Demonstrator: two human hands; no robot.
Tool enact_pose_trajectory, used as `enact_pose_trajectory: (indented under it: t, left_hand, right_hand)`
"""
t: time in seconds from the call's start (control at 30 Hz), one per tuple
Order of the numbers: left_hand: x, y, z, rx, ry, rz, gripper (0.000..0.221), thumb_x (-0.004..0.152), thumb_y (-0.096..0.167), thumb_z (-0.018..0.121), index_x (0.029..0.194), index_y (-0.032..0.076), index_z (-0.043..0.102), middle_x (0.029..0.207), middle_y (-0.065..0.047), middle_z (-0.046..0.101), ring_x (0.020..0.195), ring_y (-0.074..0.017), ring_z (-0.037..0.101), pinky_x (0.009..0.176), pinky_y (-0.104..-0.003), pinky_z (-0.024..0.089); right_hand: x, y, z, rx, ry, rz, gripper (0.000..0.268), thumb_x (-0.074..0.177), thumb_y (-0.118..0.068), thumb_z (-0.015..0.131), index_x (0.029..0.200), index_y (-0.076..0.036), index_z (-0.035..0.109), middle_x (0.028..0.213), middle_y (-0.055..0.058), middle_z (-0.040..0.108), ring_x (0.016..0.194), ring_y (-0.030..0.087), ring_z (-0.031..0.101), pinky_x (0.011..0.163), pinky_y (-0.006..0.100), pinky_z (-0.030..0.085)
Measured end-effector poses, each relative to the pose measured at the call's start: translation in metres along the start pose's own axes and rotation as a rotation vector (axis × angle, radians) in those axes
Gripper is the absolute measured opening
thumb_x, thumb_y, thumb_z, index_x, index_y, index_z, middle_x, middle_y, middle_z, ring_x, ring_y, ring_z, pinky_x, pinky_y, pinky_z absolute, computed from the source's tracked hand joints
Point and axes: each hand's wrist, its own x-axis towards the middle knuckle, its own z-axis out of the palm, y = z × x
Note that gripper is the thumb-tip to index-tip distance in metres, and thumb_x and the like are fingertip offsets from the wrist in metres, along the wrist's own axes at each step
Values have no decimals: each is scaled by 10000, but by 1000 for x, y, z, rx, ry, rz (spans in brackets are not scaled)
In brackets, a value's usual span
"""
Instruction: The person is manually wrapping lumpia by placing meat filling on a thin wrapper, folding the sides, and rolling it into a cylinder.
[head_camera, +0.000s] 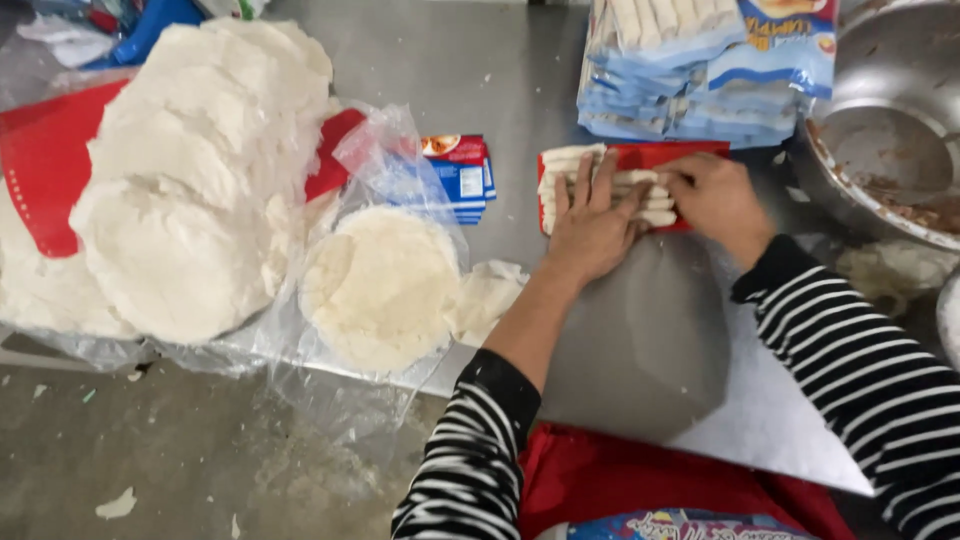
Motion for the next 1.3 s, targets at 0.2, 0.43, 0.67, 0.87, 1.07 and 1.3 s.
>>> enact_pose_trajectory:
  t: [0.2, 0.43, 0.67, 0.87, 1.07, 1.3]
  left_hand:
    - [-36, -19, 20, 92, 413, 71, 787, 1006, 613, 603, 1644, 305, 261, 1747, -105, 151, 1602, -453, 238, 1212, -684, 298]
    - [-208, -43, -20, 145, 337, -79, 555, 799, 456, 789, 1252, 156, 674, 1291, -62, 543, 1212, -374, 470, 981, -547, 411]
    - [-203, -3, -46, -433, 542, 48, 183, 970, 205, 658, 988, 35, 723, 977, -119, 648, 908, -316, 681, 848, -436, 539]
    - [-191, 67, -55, -1929, -59, -161, 199, 958, 239, 745, 1018, 50, 766, 887, -30, 753, 785, -144, 685, 706, -301, 564]
    - [-207, 107, -59, -1110, -125, -249, 378, 778, 417, 740, 1000, 112, 709, 845, 28, 660, 756, -87, 549, 696, -268, 466]
    - [-246, 119, -75, -908, 72, 110, 226, 1023, 299, 566, 963, 86, 616, 903, -28, 618, 848, -155, 600, 788, -308, 475]
  right_hand:
    - [-36, -49, -77, 446, -167, 169, 537, 1026, -163, 576, 1545, -98, 452, 1392, 198, 594, 1270, 249, 567, 1058, 366, 437]
    - [-141, -105, -156, 345, -128, 234, 307, 1042, -175, 638, 1325, -63, 674, 1460, 143, 626, 1334, 229, 558, 1142, 377, 404]
    - [-179, -166, -140, 501, -167, 92, 495, 902, -92, 721, 1382, -7, 634, 1337, 138, 627, 1170, 199, 632, 1100, 309, 472]
    - [-192, -179, -168, 687, -343, 265, 571, 811, -117, 736, 1365, -50, 617, 1427, 34, 587, 1201, 144, 594, 1040, 265, 452]
    - [-234, -159, -204, 759, -251, 548, 107, 908, -57, 772, 972, -33, 690, 878, 36, 708, 826, 89, 592, 741, 232, 463]
    - [-292, -111, -216, 476, -285, 654, 211, 775, -35, 854, 955, 27, 763, 875, 155, 737, 811, 231, 658, 764, 310, 516]
